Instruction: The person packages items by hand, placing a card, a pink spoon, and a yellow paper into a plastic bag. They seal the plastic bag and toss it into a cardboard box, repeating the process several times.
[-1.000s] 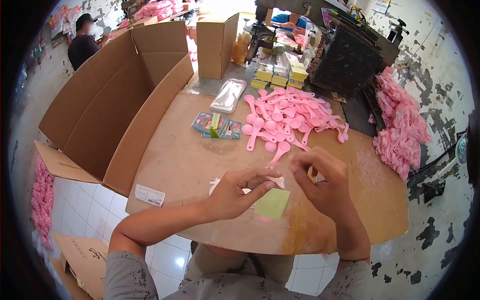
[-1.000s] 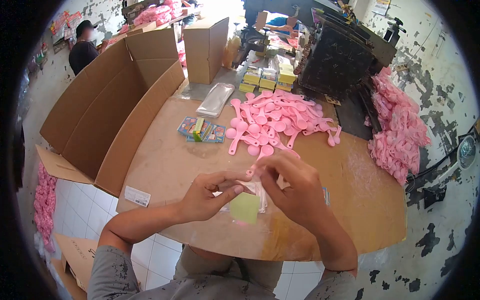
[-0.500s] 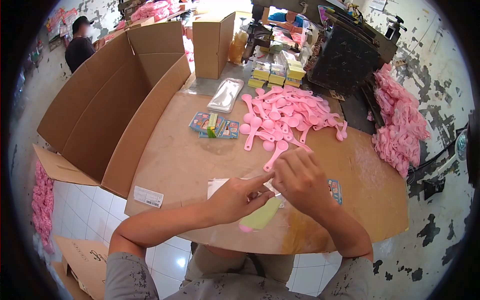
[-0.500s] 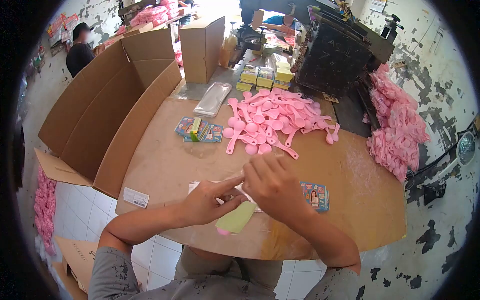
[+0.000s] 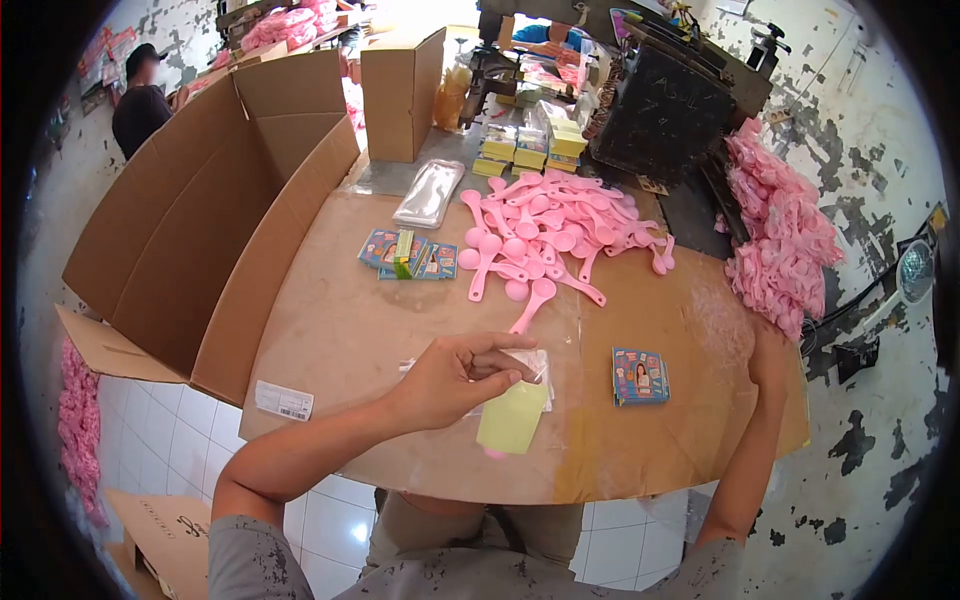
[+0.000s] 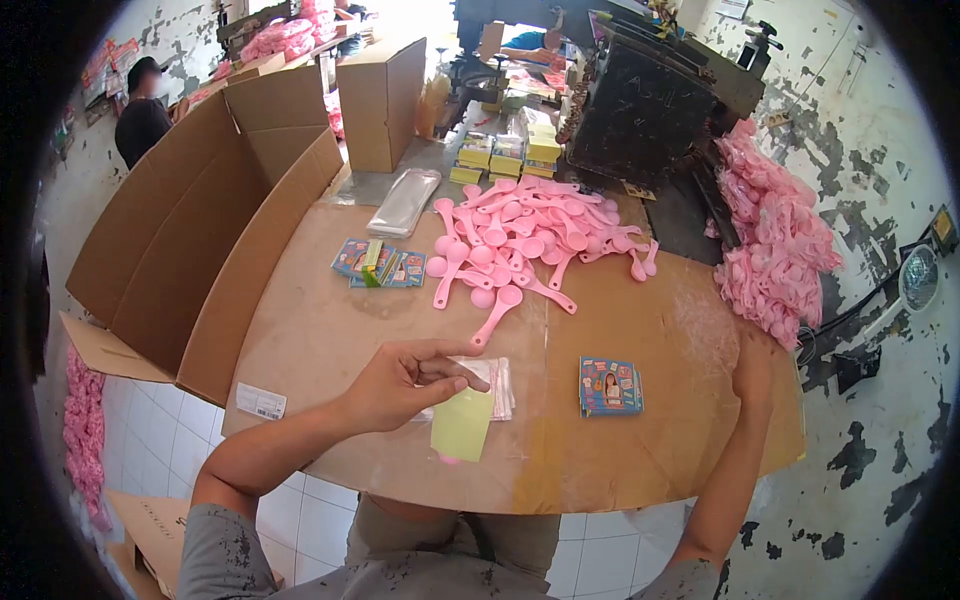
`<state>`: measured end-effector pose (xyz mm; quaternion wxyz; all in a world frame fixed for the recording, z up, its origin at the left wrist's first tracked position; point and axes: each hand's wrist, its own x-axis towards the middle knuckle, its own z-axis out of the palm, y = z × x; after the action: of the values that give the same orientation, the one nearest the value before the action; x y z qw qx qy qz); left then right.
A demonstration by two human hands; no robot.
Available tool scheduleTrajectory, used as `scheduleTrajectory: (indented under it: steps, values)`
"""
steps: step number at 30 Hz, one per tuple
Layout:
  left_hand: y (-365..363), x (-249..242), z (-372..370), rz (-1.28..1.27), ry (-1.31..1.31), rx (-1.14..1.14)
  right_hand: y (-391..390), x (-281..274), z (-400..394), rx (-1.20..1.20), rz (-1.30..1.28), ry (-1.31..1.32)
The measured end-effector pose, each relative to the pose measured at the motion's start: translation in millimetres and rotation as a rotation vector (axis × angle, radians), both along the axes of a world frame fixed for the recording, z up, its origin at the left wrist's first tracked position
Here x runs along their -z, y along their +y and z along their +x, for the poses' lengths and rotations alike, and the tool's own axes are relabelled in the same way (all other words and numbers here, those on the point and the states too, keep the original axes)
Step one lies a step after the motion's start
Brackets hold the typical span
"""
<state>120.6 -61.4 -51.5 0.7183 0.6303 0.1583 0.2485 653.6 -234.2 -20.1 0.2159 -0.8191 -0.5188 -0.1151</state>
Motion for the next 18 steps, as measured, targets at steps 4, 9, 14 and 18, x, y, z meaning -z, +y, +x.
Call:
scheduleTrajectory:
  steps: [4, 9, 14, 18]
  values:
    - [1.8, 2.3, 5.8, 0.021, 0.018, -0.045, -2.0, -6.2, -3.8, -0.068, 0.169, -0.201]
    - [2.6, 12.3, 12.8, 0.028, -0.017, -0.108, 42.7, -27.7, -138.5, -0.381, 0.072, 0.404]
    - [2.4, 17.5, 13.1, 0.038, -0.004, -0.145, 77.6, -4.8, -267.1, -0.957, -0.123, 0.775]
    - [3.1, 12.8, 9.6, 0.008, -0.001, -0.152, 96.2, 19.3, -283.7, -0.889, -0.199, 1.241]
